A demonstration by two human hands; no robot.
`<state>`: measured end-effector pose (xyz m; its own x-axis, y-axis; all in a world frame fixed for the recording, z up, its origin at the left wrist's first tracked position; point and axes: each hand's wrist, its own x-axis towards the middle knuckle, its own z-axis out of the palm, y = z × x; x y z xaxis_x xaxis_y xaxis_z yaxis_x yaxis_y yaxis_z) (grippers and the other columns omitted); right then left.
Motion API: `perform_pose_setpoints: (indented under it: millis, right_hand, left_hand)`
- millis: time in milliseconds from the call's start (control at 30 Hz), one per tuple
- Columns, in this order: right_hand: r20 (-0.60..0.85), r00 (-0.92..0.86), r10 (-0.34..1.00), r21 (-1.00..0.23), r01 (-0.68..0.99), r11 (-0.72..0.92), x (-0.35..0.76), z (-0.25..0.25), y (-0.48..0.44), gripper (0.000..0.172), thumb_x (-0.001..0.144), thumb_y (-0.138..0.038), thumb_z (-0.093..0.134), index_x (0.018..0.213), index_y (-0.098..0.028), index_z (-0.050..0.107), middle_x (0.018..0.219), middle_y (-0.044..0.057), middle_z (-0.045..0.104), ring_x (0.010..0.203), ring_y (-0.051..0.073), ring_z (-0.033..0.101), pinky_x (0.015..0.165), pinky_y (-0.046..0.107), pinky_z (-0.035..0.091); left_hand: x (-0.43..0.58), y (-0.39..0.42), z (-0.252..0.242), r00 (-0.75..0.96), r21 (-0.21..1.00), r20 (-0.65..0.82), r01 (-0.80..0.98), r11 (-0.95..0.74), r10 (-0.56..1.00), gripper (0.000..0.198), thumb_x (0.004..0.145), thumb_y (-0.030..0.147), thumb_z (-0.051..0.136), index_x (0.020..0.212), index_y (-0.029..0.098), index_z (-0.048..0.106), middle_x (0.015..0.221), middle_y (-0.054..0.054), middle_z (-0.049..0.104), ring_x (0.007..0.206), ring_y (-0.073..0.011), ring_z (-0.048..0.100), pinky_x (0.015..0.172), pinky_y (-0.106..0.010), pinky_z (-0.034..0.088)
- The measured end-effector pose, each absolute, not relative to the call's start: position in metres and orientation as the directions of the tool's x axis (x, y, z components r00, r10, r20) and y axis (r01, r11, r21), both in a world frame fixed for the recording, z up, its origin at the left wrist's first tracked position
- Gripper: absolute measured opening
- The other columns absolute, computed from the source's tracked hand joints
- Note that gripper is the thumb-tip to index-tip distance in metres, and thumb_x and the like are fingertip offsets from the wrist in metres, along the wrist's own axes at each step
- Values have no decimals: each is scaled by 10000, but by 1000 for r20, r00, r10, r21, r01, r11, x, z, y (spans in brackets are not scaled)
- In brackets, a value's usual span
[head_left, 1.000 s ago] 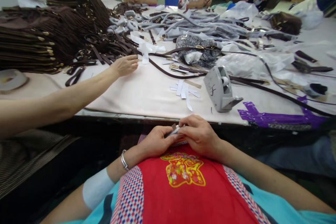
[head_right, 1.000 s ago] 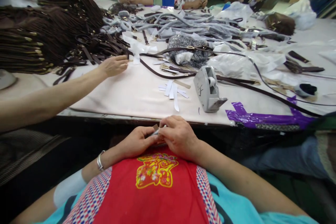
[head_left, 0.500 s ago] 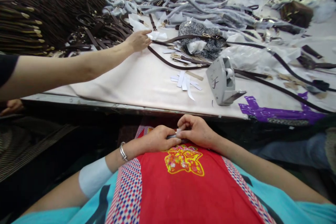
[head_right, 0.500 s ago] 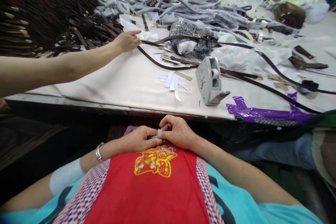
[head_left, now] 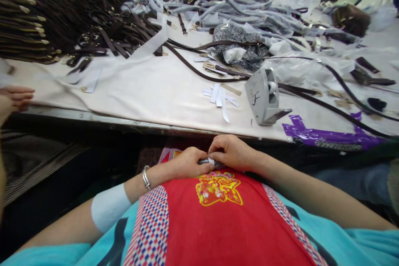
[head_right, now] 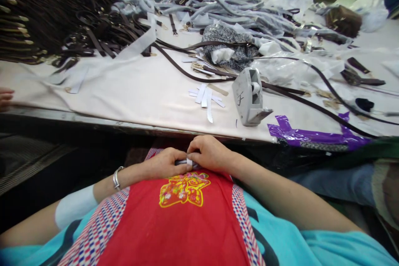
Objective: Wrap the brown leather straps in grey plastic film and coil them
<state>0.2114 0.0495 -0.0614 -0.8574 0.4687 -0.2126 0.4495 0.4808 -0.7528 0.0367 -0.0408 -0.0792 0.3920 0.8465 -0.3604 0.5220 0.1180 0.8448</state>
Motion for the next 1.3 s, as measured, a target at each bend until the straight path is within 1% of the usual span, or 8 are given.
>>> perform_pose_setpoints:
  millis: [133, 267, 467, 667, 933, 1033, 1200, 1300]
  right_hand:
    - [131, -938, 320, -533, 205, 821, 214, -67, 47, 176, 894, -189, 563, 763, -165, 678, 762, 62, 625, 746, 181, 545, 723, 320, 422]
    - [212, -974, 86, -378, 0, 926, 221, -68, 49, 249, 954, -209, 481, 779, -169, 653, 782, 78, 620, 764, 192, 519, 734, 348, 394]
    - [225, -945, 237, -539, 82, 838, 226, -69, 46, 234, 960, -224, 488, 817, -164, 663, 787, 81, 638, 751, 184, 549, 720, 326, 443]
    - [-145, -915, 376, -792, 335, 510, 221, -70, 52, 165, 893, -199, 575, 891, -163, 736, 855, 51, 671, 793, 157, 630, 739, 262, 489]
    - [-432, -881, 193, -764, 471, 441, 204, -55, 71, 137, 791, -111, 606, 837, -142, 732, 785, 7, 696, 677, 124, 617, 622, 209, 441]
    - [-287, -934, 213, -701, 357, 617, 203, -55, 64, 107, 780, -75, 600, 781, -131, 691, 763, 28, 661, 684, 131, 580, 627, 224, 421]
    - [60, -985, 162, -378, 128, 917, 212, -63, 50, 219, 892, -161, 535, 698, -130, 632, 727, 83, 595, 688, 181, 492, 678, 318, 397]
    - [184, -970, 156, -387, 74, 919, 219, -70, 48, 282, 931, -155, 470, 696, -142, 625, 707, 75, 576, 671, 175, 460, 663, 311, 383]
  left_hand:
    - [36, -40, -80, 358, 847, -402, 495, 194, 843, 354, 851, 415, 512, 737, 124, 677, 629, 10, 595, 584, -124, 496, 517, -223, 320]
    - [37, -39, -81, 349, 850, -419, 477, 226, 839, 358, 841, 431, 525, 700, 127, 653, 616, 16, 565, 577, -120, 464, 509, -229, 303]
    - [36, -37, -81, 361, 861, -408, 459, 222, 838, 393, 850, 469, 526, 771, 117, 682, 643, 15, 566, 598, -122, 462, 523, -224, 316]
    - [36, -38, -85, 377, 853, -409, 482, 201, 831, 376, 854, 441, 516, 817, 114, 698, 662, 11, 579, 609, -126, 492, 529, -215, 337]
    - [39, -38, -84, 407, 821, -402, 557, 126, 820, 351, 858, 391, 497, 827, 109, 704, 667, 8, 591, 587, -118, 496, 527, -215, 325]
    - [38, -38, -84, 376, 809, -405, 571, 136, 833, 357, 860, 400, 504, 860, 106, 708, 718, -17, 644, 625, -139, 533, 546, -225, 344]
    - [38, -37, -86, 359, 823, -380, 552, 134, 853, 362, 870, 414, 508, 870, 111, 705, 765, -35, 684, 649, -150, 552, 584, -240, 369]
    - [38, -38, -89, 325, 818, -393, 550, 167, 860, 355, 854, 423, 521, 791, 117, 690, 693, -15, 645, 620, -139, 520, 560, -233, 350]
